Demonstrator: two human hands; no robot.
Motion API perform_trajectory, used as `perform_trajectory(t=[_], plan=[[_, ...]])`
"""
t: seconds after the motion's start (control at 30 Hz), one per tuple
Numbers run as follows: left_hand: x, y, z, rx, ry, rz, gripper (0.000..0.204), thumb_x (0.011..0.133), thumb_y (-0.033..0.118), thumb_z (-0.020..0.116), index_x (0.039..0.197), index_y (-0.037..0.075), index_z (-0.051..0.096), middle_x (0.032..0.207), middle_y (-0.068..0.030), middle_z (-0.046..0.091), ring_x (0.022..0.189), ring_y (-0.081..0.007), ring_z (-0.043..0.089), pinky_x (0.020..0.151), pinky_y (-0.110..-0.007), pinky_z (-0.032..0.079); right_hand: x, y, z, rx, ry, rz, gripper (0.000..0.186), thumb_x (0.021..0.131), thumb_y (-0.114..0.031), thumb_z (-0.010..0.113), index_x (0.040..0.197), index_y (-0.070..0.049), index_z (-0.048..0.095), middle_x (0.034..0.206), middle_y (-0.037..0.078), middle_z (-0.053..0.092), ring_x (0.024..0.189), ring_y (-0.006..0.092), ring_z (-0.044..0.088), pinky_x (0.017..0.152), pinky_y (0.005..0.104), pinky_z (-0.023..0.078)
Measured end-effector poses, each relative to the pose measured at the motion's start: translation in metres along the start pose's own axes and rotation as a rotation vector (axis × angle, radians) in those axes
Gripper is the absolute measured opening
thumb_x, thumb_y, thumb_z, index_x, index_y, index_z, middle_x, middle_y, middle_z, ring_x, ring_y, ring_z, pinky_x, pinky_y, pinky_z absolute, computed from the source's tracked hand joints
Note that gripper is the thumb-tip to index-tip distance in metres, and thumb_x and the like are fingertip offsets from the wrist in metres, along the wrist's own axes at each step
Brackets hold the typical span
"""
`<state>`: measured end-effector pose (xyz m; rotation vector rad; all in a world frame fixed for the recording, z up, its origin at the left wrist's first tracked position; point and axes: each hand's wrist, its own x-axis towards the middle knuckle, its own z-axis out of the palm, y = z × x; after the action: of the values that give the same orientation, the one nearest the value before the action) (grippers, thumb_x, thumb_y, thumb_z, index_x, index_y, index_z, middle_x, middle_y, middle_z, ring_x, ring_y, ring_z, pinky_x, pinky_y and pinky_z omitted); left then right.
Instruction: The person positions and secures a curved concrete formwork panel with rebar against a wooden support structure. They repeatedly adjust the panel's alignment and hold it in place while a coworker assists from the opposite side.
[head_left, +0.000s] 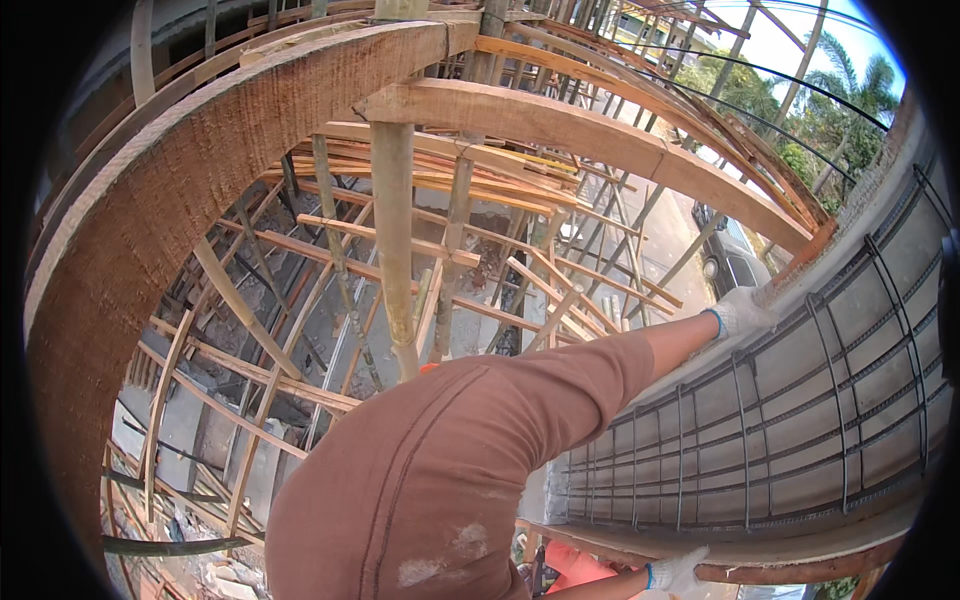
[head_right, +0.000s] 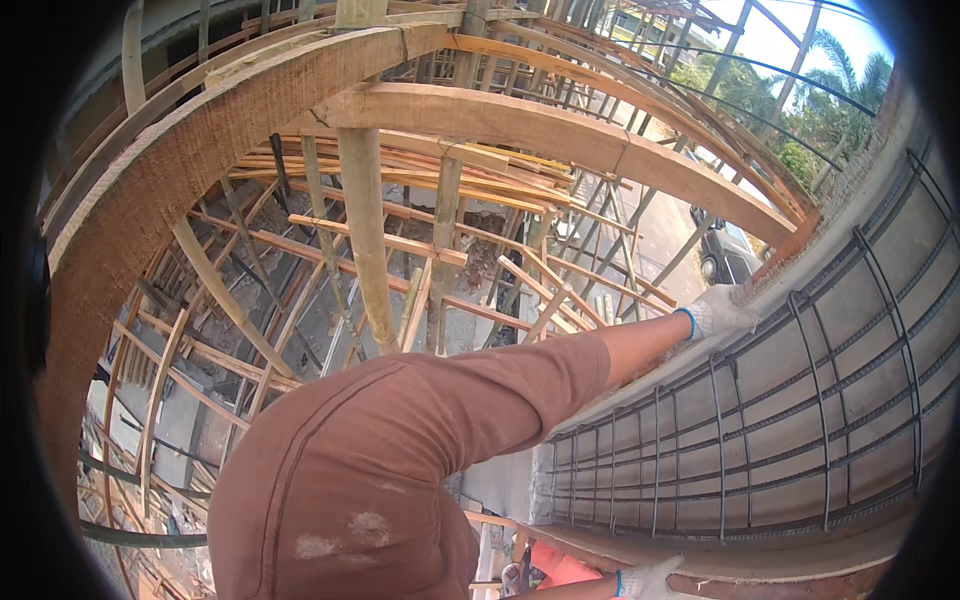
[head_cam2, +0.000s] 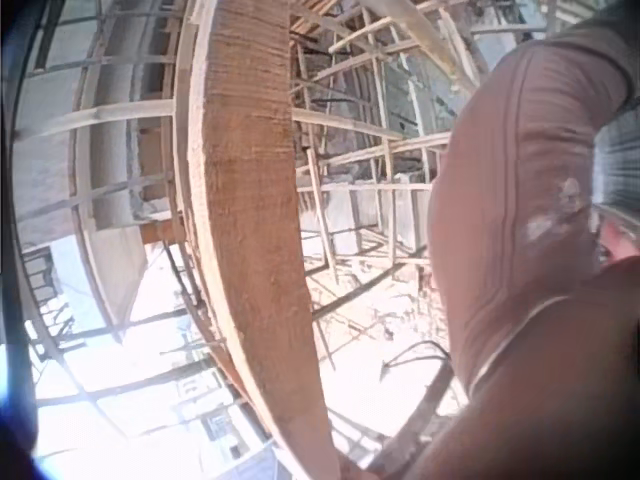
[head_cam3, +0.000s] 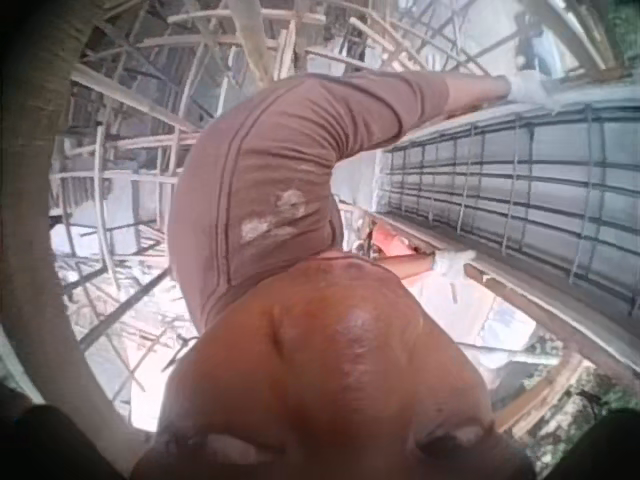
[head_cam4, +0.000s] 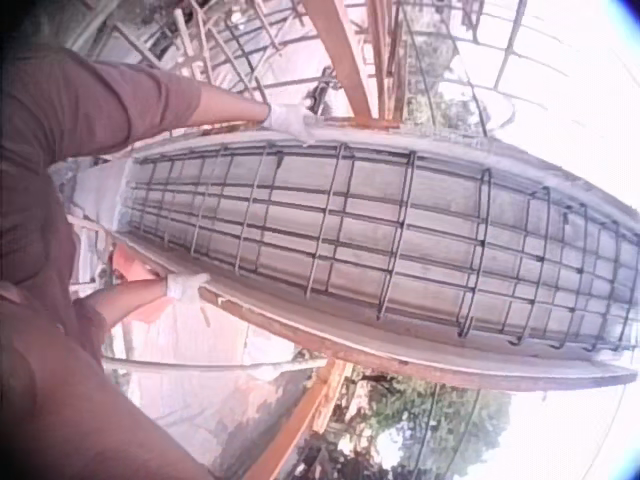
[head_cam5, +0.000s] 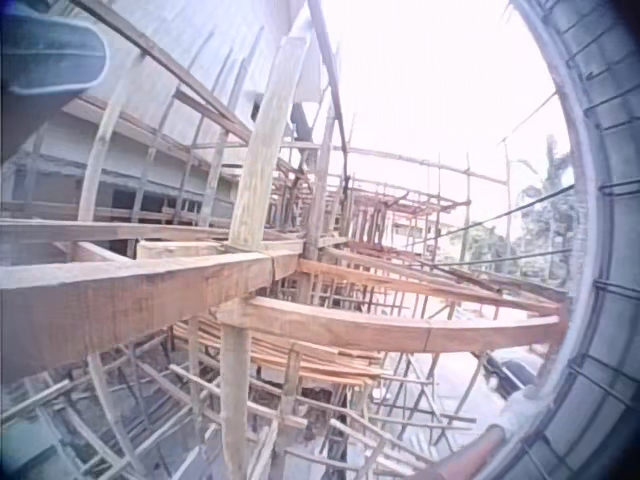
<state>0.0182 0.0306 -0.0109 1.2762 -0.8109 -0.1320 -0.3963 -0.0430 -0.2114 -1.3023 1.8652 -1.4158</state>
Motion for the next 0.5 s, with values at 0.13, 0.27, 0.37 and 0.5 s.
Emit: perform_trajectory(t=[0.13, 0.27, 0.37, 0.5], plan=[[0.0, 0.005, -0.008, 0.006, 0.029, 0.04, 0.045, 0.07, 0.034, 0.073, 0.1, 0.001, 0.069, 0.088, -0.0137, 0.071, 0.081, -0.0204, 0.067, 0.078, -0.034, 0.053, 0.048, 0.076, 0.049, -0.585, 0.63, -0.992, 0.058, 0.075, -0.063, 0.074, 0.082, -0.007, 0.062, 0.053, 0.015, 0.04, 0.044, 0.0364, 0.04, 0.098, 0.0836, 0.021], [0.003, 0.003, -0.012, 0.058, 0.07, 0.005, 0.045, 0.067, 0.035, 0.074, 0.094, -0.001, 0.07, 0.085, -0.0159, 0.071, 0.079, -0.023, 0.067, 0.076, -0.035, 0.053, 0.058, 0.091, 0.056, -0.3, 0.274, -0.624, 0.056, 0.073, -0.06, 0.076, 0.086, -0.006, 0.065, 0.063, 0.018, 0.055, 0.055, 0.0402, 0.053, 0.097, 0.0801, 0.025], [0.001, -0.001, -0.011, 0.029, 0.087, -0.008, 0.049, 0.064, 0.035, 0.077, 0.096, -0.002, 0.07, 0.085, -0.0176, 0.071, 0.079, -0.0241, 0.068, 0.075, -0.035, 0.054, 0.038, 0.071, 0.049, -0.283, 0.172, -0.682, 0.057, 0.073, -0.059, 0.076, 0.087, -0.006, 0.065, 0.065, 0.018, 0.055, 0.056, 0.0399, 0.053, 0.097, 0.0784, 0.026], [0.007, -0.01, -0.002, 0.056, 0.125, 0.019, 0.044, 0.064, 0.034, 0.081, 0.086, -0.003, 0.069, 0.077, -0.0147, 0.07, 0.074, -0.0174, 0.067, 0.068, -0.035, 0.053, -0.005, 0.038, 0.047, -0.244, 0.043, -0.745, 0.057, 0.074, -0.059, 0.076, 0.089, -0.005, 0.065, 0.068, 0.018, 0.056, 0.059, 0.0395, 0.054, 0.096, 0.076, 0.028]])
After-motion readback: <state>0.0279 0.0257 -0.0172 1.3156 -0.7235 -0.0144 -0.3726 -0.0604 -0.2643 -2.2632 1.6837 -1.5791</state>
